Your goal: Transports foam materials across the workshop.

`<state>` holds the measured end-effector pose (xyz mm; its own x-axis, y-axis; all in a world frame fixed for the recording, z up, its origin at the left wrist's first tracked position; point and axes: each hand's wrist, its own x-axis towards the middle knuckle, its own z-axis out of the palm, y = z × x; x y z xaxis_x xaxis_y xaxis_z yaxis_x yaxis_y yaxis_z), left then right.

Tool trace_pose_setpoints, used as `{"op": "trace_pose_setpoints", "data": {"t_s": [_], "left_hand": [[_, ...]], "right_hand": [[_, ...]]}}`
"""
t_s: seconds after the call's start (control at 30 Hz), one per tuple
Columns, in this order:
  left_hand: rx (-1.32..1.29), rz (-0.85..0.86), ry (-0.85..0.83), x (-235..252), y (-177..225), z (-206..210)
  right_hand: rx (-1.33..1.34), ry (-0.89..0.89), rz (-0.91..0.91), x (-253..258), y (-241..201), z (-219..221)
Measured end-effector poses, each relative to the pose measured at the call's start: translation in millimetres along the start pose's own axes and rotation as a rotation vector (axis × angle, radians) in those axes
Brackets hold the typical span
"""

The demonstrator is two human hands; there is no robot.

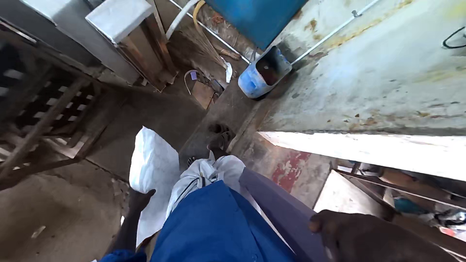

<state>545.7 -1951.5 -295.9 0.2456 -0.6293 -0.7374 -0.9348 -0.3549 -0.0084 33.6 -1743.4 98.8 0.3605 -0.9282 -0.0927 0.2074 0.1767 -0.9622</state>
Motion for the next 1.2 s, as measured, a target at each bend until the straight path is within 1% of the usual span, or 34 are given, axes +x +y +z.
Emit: {"op": "trace_pose_setpoints", "data": {"t_s": [0.07, 0.17, 0.27, 0.4, 0.47, 0.57, 0.67, 0.77, 0.9, 1.0, 1.1, 1.2], "left_hand": [[0.079, -0.054, -0.011, -6, 2, 4], [0.176, -0.130, -0.003, -25, 16, 4], [0.247, -0.150, 0.016, -39, 32, 3], [0.295, -0.146, 0.040, -49, 73, -7], [0.293, -0.134, 0.053, -48, 102, -17], [0.247, -0.070, 0.082, -43, 149, -26], [0.213, 0.009, 0.110, -37, 196, -29], [0.245, 0.097, 0.111, -40, 256, -34], [0.208, 0.314, 0.097, -42, 329, -50], [0.273, 0.415, 0.109, -41, 386, -62], [0.339, 0.497, 0.151, -38, 426, -67], [0.408, 0.515, 0.174, -38, 446, -68]], "right_hand": [[0.018, -0.021, 0.003, 2, 0, -23], [0.047, -0.040, 0.022, 4, 1, -65], [0.068, -0.037, 0.020, 2, 0, -109], [0.066, -0.027, -0.003, -14, -11, -164], [0.066, -0.001, -0.035, -24, -18, -182], [0.062, 0.037, -0.065, -42, -28, -199], [0.050, 0.093, -0.089, -63, -36, -203], [0.031, 0.166, -0.099, -88, -40, -197], [-0.011, 0.296, -0.148, -118, -38, -172], [-0.033, 0.390, -0.158, -136, -35, -149], [-0.015, 0.478, -0.207, -143, -27, -127], [-0.010, 0.522, -0.225, -146, -23, -115]]}}
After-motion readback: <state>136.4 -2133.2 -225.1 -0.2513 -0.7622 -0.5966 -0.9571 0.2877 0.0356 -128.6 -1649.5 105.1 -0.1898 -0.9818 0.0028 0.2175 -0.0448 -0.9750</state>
